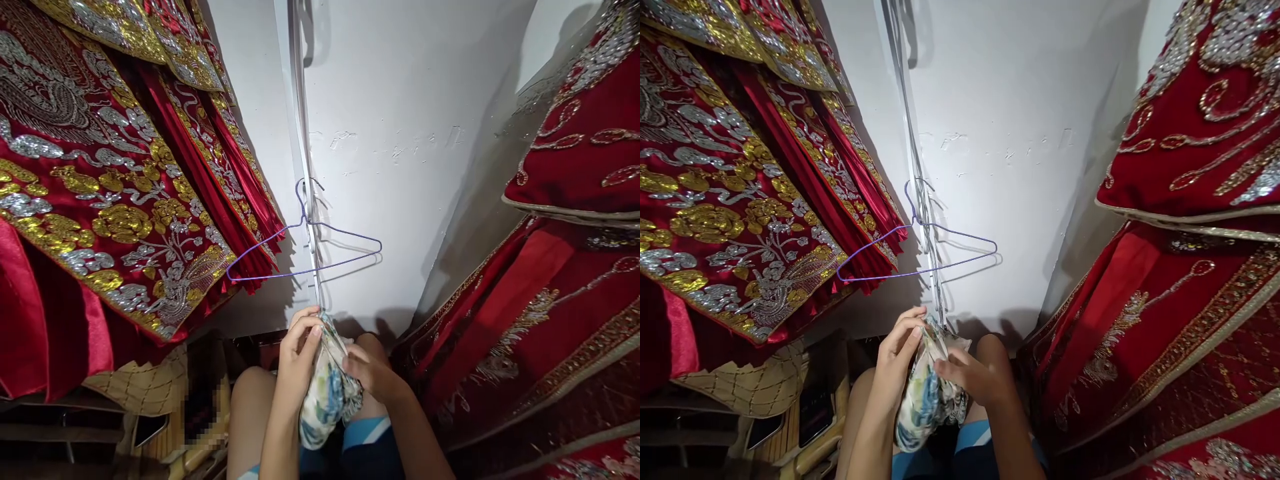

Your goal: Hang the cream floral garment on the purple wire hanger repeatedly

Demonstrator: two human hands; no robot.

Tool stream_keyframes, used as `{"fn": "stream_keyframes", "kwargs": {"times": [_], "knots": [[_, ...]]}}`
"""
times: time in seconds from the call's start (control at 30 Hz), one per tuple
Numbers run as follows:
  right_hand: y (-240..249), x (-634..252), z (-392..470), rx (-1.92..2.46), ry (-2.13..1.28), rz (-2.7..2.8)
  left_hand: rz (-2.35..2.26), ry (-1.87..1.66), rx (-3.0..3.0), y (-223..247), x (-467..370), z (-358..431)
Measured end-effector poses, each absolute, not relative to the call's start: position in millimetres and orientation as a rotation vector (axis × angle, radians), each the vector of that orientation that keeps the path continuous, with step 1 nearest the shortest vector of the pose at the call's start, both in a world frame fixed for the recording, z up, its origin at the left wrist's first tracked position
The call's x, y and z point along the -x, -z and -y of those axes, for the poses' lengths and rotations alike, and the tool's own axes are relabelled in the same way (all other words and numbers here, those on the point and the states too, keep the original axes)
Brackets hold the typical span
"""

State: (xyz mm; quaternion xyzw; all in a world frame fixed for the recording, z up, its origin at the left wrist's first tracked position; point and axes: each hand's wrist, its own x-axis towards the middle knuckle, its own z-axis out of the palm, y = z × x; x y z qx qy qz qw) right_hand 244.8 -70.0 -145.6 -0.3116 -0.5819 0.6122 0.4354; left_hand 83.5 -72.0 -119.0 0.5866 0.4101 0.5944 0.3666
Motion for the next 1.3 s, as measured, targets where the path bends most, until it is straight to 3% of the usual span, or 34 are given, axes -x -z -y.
{"fn": "stream_keyframes", "kwargs": {"times": [0.2, 0.37, 0.53, 0.83, 1.3], "knots": [[103.9, -253.1, 53.5, 0.626, -1.694, 1.535, -1.014, -0.963, -1.730, 143.9, -61.1, 73.1], [75.7, -274.5, 21.1, 0.976, -1.350, 1.395, -1.199, -0.499, -1.992, 146.3, -24.2, 76.2], [57.4, -267.5, -32.8, 0.989, -0.731, 1.679, -1.388, -0.521, -2.147, 118.8, 22.9, 73.0], [90.5, -248.8, -70.9, 0.963, -0.698, 1.804, -1.525, -0.551, -2.288, 92.0, 62.4, 50.5], [65.8, -257.6, -44.8, 1.090, -0.680, 1.579, -2.026, -0.635, -2.238, 13.4, 46.7, 24.4]]}}
